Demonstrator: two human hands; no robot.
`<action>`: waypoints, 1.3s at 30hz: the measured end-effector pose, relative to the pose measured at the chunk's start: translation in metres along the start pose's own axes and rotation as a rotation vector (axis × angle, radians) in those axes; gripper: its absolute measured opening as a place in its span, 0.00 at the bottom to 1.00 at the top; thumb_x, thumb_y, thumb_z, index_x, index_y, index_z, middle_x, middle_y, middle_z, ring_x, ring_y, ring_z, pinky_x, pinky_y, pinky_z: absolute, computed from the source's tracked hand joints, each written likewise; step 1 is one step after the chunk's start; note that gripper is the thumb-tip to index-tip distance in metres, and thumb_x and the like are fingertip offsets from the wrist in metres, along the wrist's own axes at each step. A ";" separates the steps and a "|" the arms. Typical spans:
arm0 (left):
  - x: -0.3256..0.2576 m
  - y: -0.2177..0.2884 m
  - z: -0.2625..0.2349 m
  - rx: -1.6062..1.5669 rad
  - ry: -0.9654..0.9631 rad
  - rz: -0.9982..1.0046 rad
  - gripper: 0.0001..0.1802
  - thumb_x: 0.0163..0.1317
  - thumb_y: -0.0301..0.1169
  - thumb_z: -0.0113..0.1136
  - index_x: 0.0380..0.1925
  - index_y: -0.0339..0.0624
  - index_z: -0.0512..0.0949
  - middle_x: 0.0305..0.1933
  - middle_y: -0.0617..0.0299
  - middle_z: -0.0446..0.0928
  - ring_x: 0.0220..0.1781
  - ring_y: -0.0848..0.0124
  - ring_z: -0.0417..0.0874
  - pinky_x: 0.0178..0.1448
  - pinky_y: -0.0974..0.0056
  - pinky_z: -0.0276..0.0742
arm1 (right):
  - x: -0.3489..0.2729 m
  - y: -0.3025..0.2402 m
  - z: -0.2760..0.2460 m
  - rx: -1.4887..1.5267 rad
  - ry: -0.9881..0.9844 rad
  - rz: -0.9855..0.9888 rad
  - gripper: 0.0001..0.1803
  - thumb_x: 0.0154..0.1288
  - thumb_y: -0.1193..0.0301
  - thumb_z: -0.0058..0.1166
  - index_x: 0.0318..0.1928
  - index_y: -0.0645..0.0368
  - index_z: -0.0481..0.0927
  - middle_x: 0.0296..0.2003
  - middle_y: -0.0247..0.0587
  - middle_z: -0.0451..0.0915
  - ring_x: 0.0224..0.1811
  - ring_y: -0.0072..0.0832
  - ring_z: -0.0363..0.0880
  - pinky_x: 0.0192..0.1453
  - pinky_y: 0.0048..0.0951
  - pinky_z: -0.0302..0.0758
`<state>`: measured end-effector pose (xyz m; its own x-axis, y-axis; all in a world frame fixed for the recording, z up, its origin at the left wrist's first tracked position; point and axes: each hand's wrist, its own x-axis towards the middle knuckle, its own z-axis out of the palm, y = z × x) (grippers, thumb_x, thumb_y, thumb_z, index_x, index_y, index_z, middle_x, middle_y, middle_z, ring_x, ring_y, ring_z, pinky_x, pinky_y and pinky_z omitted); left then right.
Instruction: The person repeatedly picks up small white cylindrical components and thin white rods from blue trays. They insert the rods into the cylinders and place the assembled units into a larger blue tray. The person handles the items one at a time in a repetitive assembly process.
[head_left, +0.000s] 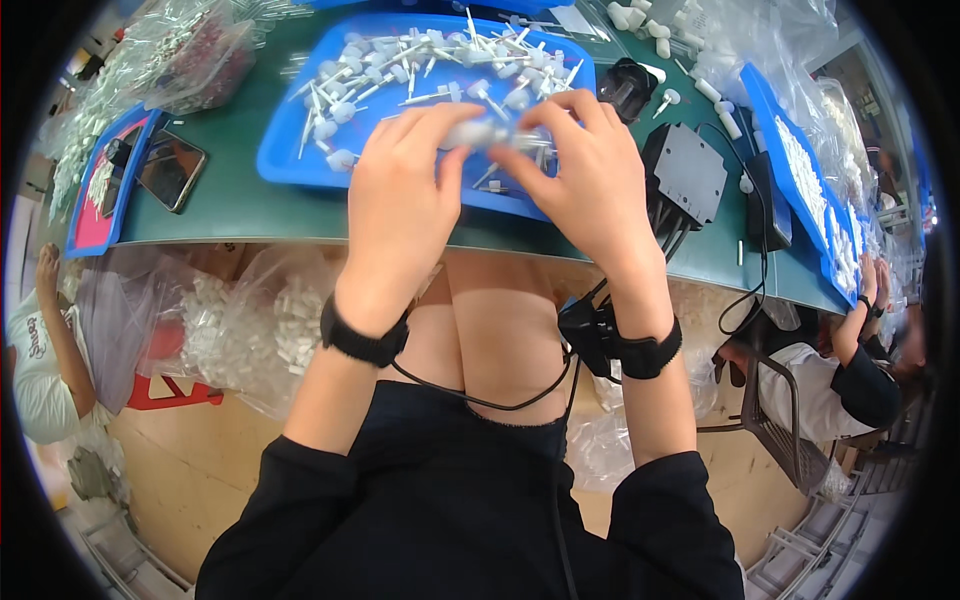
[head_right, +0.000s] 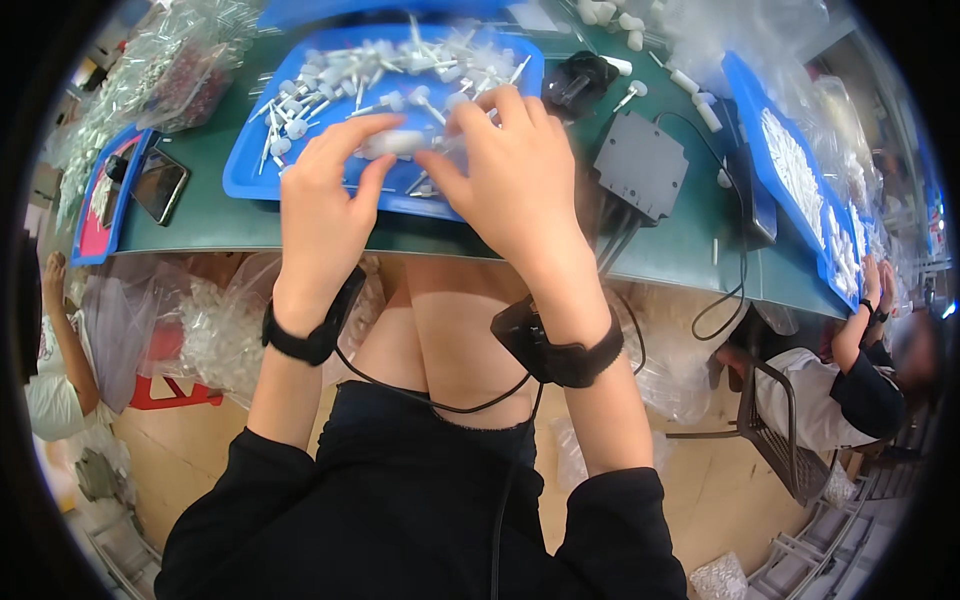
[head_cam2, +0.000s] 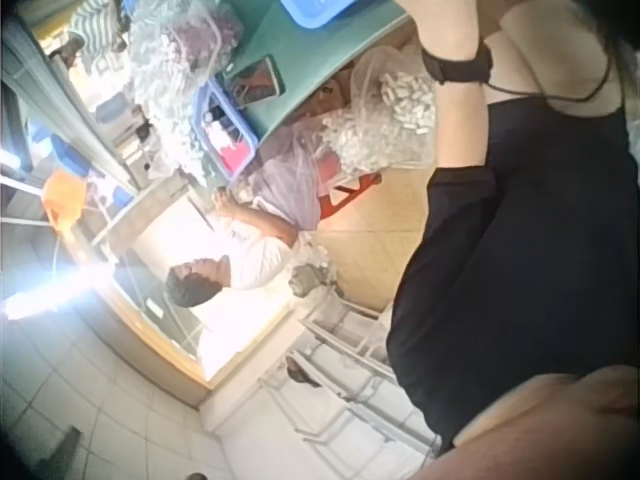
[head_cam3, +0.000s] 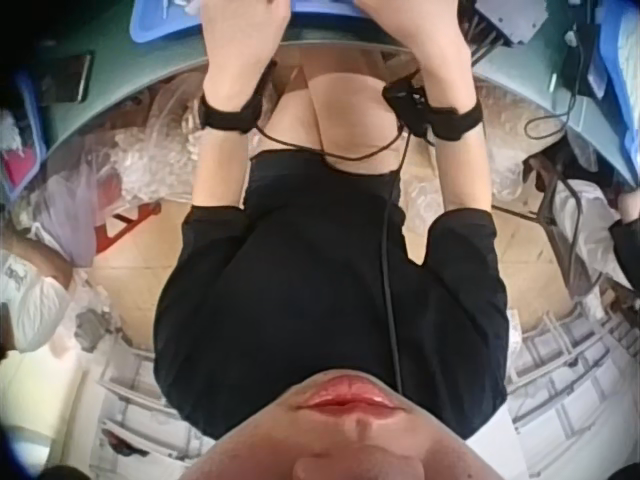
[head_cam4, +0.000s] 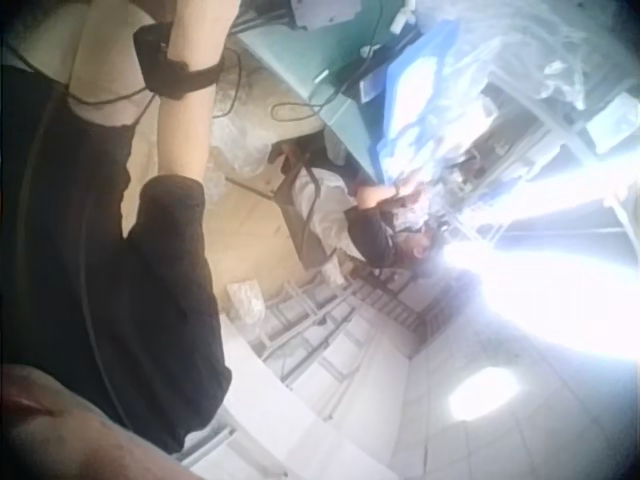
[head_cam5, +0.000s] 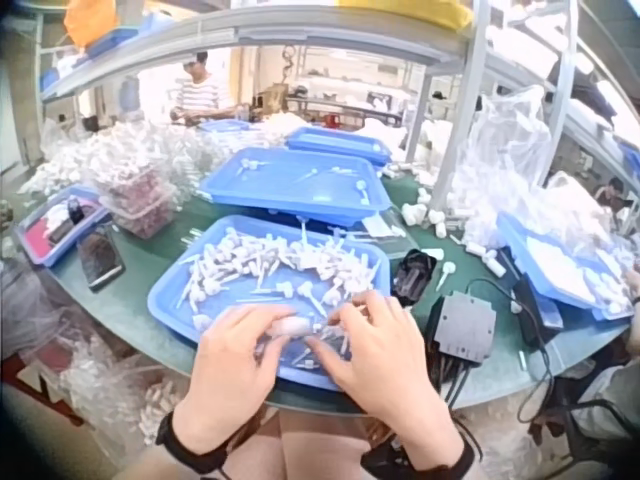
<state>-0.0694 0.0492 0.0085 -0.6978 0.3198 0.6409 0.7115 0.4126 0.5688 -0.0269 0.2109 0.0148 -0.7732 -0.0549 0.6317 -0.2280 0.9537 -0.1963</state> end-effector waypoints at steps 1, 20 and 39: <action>0.001 -0.006 0.002 0.108 -0.027 0.009 0.11 0.52 0.22 0.59 0.36 0.43 0.80 0.40 0.57 0.76 0.44 0.58 0.76 0.48 0.61 0.73 | 0.002 -0.001 0.002 -0.002 0.004 -0.017 0.19 0.46 0.61 0.65 0.38 0.57 0.77 0.34 0.39 0.74 0.39 0.37 0.73 0.42 0.34 0.69; -0.045 0.052 -0.022 -1.132 -0.637 -0.278 0.16 0.56 0.39 0.57 0.35 0.35 0.76 0.31 0.55 0.77 0.35 0.69 0.78 0.33 0.68 0.73 | -0.009 -0.059 -0.045 0.837 -0.475 -0.222 0.32 0.41 0.49 0.65 0.42 0.59 0.75 0.36 0.43 0.74 0.40 0.41 0.73 0.43 0.36 0.69; -0.055 0.043 -0.040 -1.128 -0.837 -0.633 0.09 0.54 0.32 0.54 0.22 0.37 0.76 0.20 0.63 0.73 0.25 0.76 0.72 0.26 0.69 0.65 | -0.015 -0.070 -0.045 0.742 -0.521 -0.193 0.26 0.40 0.52 0.67 0.34 0.57 0.77 0.26 0.37 0.75 0.29 0.37 0.75 0.30 0.32 0.70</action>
<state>0.0030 0.0149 0.0185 -0.4704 0.8777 -0.0917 -0.2876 -0.0543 0.9562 0.0275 0.1588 0.0529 -0.8099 -0.4904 0.3219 -0.5618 0.4905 -0.6662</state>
